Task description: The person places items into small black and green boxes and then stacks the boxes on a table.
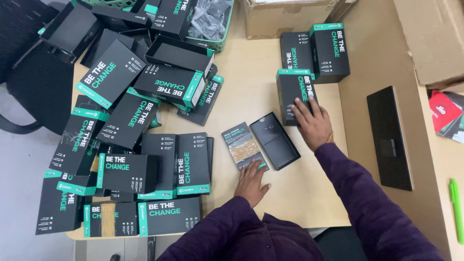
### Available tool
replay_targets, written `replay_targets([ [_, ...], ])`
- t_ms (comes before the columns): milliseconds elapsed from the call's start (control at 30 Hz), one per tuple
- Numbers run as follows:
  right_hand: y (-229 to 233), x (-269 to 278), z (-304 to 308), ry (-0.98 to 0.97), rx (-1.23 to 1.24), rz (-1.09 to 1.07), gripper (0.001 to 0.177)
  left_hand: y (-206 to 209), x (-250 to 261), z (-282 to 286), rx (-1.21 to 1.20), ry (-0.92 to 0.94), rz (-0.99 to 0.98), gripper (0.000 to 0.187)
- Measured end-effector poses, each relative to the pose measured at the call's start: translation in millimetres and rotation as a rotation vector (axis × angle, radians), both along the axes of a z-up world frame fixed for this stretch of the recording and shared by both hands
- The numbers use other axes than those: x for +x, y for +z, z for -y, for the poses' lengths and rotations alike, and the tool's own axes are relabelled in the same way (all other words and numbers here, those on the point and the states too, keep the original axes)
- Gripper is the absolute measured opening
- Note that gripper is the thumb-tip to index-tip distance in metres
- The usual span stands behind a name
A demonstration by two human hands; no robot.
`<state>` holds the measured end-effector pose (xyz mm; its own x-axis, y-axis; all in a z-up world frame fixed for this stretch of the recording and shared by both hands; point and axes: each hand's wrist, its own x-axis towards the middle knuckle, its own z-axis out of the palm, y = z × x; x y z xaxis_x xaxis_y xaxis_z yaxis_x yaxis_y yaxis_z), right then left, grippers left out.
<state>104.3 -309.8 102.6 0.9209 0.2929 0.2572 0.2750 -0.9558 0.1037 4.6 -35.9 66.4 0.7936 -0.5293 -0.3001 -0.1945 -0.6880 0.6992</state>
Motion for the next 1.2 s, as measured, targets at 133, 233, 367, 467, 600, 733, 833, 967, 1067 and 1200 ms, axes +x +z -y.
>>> replay_targets([
  [133,-40,57,24,-0.108,-0.088,-0.068,0.063,9,-4,-3,0.101,-0.111,0.039,0.068],
  [233,-71,89,36,-0.159,-0.083,-0.076,0.062,7,-6,-2,0.136,-0.119,0.082,0.069],
  [367,-99,138,59,-0.148,-0.033,-0.054,0.061,0,-8,-3,0.142,-0.109,0.167,0.065],
  [467,-98,162,66,-0.168,-0.007,-0.106,0.068,-4,-3,-2,0.071,-0.039,0.123,0.056],
  [600,-78,154,37,-0.233,0.069,-0.111,0.077,-1,8,3,0.17,0.294,0.065,0.066],
  [733,-64,55,-37,-0.137,0.291,-0.172,0.075,-3,12,-6,0.224,0.424,0.096,0.085],
  [833,-53,-31,-103,0.06,0.422,-0.295,0.067,-10,3,-18,0.181,0.305,0.143,0.088],
  [967,-33,-62,-166,0.178,0.559,-0.369,0.068,-9,-1,-30,0.101,0.084,0.079,0.072],
  [1067,-9,-18,-195,0.169,0.682,-0.285,0.073,5,-6,-37,-0.117,0.067,-0.083,0.055],
  [1200,30,74,-237,0.301,0.463,-0.137,0.092,27,-20,-41,-0.256,0.225,0.064,0.053],
])
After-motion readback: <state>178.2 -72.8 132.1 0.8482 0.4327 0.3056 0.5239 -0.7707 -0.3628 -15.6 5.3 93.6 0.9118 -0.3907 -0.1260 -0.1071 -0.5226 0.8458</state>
